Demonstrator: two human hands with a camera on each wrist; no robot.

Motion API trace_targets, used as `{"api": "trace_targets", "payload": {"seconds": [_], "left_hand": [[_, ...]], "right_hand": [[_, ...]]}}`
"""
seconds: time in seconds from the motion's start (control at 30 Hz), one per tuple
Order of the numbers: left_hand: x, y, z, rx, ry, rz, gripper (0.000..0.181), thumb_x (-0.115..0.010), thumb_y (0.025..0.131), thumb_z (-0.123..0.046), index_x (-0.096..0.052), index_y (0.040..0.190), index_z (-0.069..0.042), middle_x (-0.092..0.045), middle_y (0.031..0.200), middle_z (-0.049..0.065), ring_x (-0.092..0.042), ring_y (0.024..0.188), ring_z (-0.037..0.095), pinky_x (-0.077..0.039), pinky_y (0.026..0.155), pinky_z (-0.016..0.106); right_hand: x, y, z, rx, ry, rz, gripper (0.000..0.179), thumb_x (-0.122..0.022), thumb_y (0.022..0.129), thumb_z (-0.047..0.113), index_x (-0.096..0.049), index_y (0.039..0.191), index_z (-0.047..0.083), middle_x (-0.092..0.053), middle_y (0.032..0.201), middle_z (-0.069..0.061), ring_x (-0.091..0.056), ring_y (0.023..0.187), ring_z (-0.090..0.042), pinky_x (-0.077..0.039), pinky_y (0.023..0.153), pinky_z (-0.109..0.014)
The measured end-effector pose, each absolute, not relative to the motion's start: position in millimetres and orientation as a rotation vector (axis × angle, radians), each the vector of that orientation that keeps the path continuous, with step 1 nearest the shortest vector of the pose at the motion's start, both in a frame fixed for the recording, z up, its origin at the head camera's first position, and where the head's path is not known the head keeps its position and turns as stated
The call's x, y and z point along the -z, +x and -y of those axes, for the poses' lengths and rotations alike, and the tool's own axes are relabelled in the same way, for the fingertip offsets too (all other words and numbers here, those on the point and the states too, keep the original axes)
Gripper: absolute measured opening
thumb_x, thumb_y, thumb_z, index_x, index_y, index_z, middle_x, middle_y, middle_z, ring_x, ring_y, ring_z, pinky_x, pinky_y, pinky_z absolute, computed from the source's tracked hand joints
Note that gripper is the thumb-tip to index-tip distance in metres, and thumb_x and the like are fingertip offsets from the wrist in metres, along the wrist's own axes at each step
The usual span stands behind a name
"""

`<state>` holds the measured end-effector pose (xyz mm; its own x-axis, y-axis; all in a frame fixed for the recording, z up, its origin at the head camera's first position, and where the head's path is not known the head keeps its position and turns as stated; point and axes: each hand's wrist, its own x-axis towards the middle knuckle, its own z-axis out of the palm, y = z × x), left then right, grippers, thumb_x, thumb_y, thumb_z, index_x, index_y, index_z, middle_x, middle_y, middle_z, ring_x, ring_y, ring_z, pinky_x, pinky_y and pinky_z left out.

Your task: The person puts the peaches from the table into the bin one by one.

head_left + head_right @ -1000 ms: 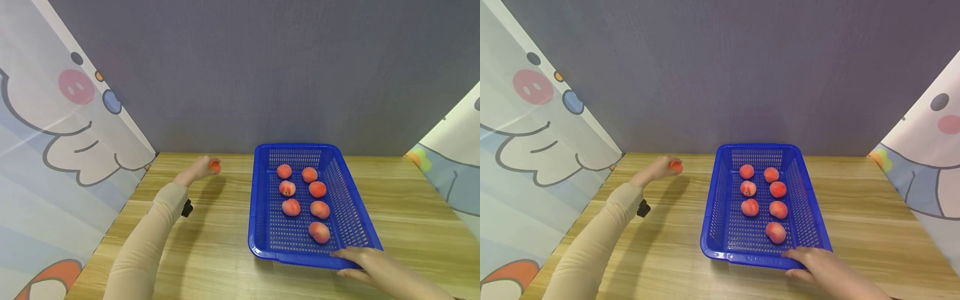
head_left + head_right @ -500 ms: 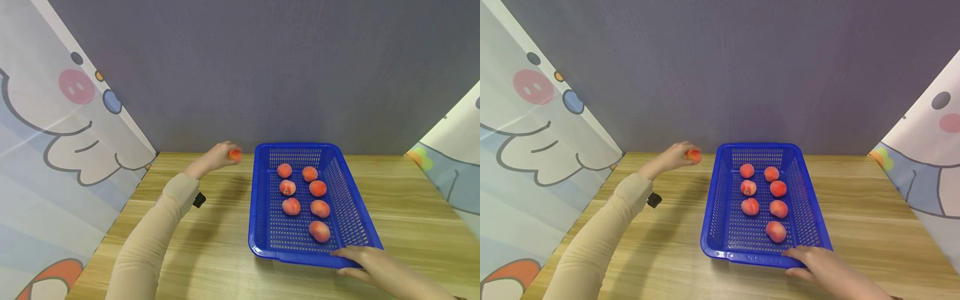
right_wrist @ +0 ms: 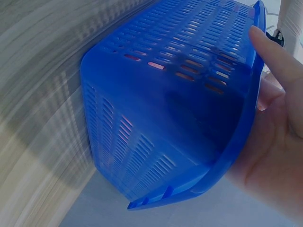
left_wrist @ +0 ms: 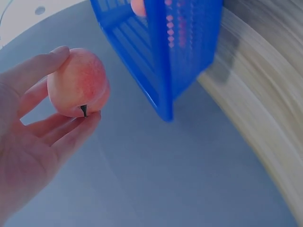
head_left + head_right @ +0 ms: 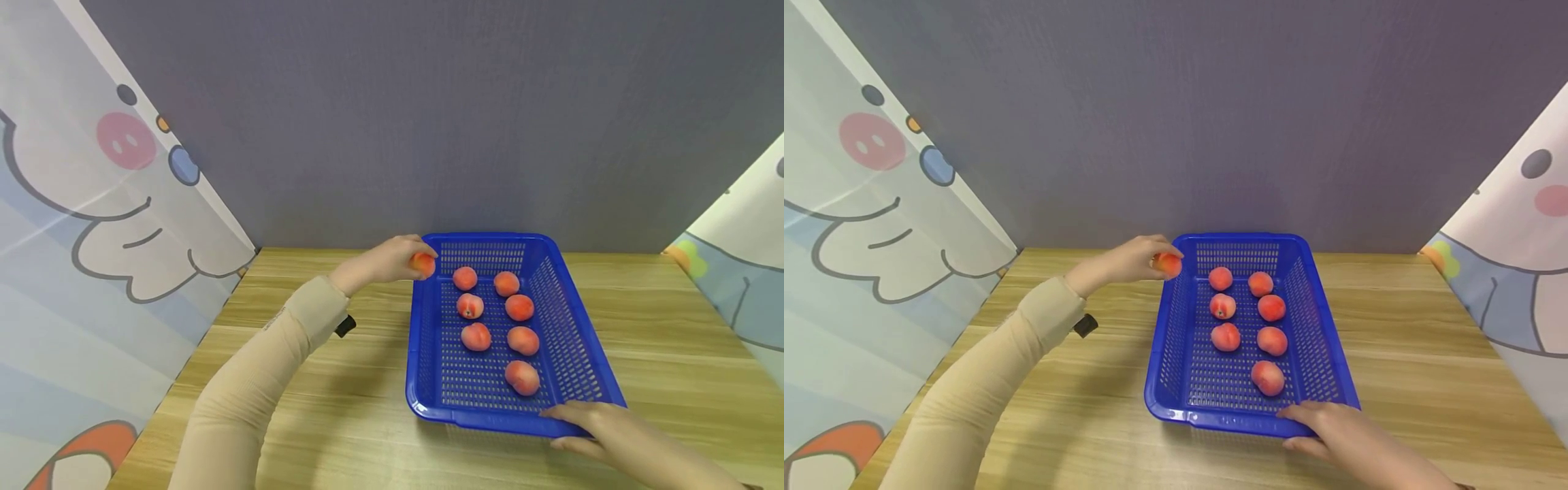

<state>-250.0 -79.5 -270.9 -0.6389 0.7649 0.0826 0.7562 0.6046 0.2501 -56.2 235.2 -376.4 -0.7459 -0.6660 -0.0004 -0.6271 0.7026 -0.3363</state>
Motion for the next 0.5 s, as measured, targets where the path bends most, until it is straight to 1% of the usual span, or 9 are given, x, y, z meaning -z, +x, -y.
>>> {"api": "trace_targets", "payload": {"seconds": [0.1,0.3,0.5], "left_hand": [[268,-245,68,-0.334,1.386,-2.732,0.037,-0.066,0.076,-0.014,-0.06,0.111,-0.005,-0.058,0.105,0.01,-0.052,0.091,0.019,-0.043,0.077,0.026],[266,-234,44,-0.267,1.543,-2.633,0.033,-0.063,0.077,-0.012,-0.061,0.109,-0.005,-0.058,0.1,0.006,-0.049,0.088,0.016,-0.04,0.076,0.023],[269,-223,18,-0.164,1.544,-2.567,0.035,-0.063,0.078,-0.015,-0.059,0.113,-0.008,-0.056,0.103,0.005,-0.05,0.088,0.013,-0.039,0.078,0.021]], "right_hand": [[377,-56,-235,0.47,-1.062,-2.794,0.031,-0.057,0.082,0.035,-0.063,0.101,0.011,-0.065,0.09,0.003,-0.06,0.08,-0.008,-0.05,0.062,-0.031],[379,-56,-235,0.471,-1.114,-2.831,0.029,-0.059,0.081,0.034,-0.064,0.1,0.012,-0.064,0.089,0.004,-0.06,0.079,-0.007,-0.05,0.061,-0.029],[380,-57,-236,0.479,-1.176,-2.861,0.027,-0.061,0.08,0.032,-0.064,0.098,0.012,-0.064,0.088,0.005,-0.06,0.078,-0.006,-0.05,0.06,-0.028]]}}
